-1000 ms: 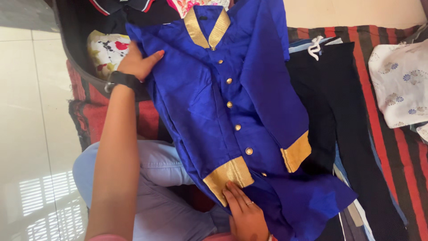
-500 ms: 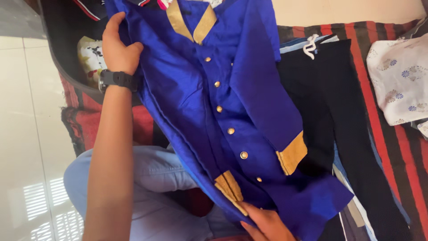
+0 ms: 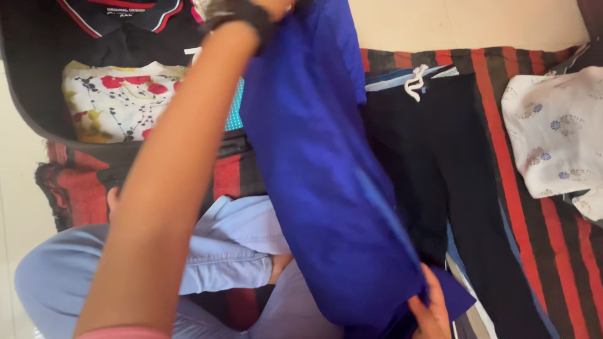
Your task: The person folds and organizes various clothing items, including shirts and a blue traditional garment, into a black suitcase placed on a rug.
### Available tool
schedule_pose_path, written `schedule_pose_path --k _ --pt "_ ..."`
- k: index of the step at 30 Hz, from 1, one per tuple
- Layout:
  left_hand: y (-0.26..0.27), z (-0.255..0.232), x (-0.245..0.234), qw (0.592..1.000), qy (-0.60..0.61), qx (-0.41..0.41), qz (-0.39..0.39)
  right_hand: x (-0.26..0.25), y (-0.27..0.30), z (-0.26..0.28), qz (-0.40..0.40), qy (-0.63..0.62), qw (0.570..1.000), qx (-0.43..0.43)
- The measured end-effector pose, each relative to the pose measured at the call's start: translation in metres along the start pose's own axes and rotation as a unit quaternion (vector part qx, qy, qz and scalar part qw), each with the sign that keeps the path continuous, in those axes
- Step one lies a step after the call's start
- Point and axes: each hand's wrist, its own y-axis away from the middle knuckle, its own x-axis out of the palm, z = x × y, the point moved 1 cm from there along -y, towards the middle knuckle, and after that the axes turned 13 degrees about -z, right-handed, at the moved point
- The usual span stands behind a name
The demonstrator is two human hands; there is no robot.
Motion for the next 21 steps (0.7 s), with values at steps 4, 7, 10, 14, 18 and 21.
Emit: schedule_pose_path --k 4,7,10,14,18,21 --pt "0.015 -0.075 0.043 0.983 -0.051 0.177 0.001 -0.001 -0.046 -0.056 -0.196 -0.080 0.977 0.036" --pt "0.040 -0.104 0.050 0.939 -0.129 0.311 -0.070 0.002 -0.066 -0.090 -0.104 -0.071 0.979 0.163" --pt "0.046 -0.084 0.023 0.920 -0.149 0.362 0.022 -0.006 -0.065 -0.106 -0.094 -0.117 0.973 0.175" --pt "0.036 -0.053 -0.015 0.899 -0.090 0.427 0.028 0.002 -0.074 -0.112 -0.074 -0.021 0.992 0.100" --pt "0.005 -0.062 0.004 0.883 -0.036 0.464 0.053 0.014 -0.048 -0.096 -0.113 -0.009 0.992 0.054" --pt "0.005 -0.092 0.063 0.902 -0.078 0.423 0.040 0.018 -0.041 -0.085 -0.179 -0.041 0.976 0.120"
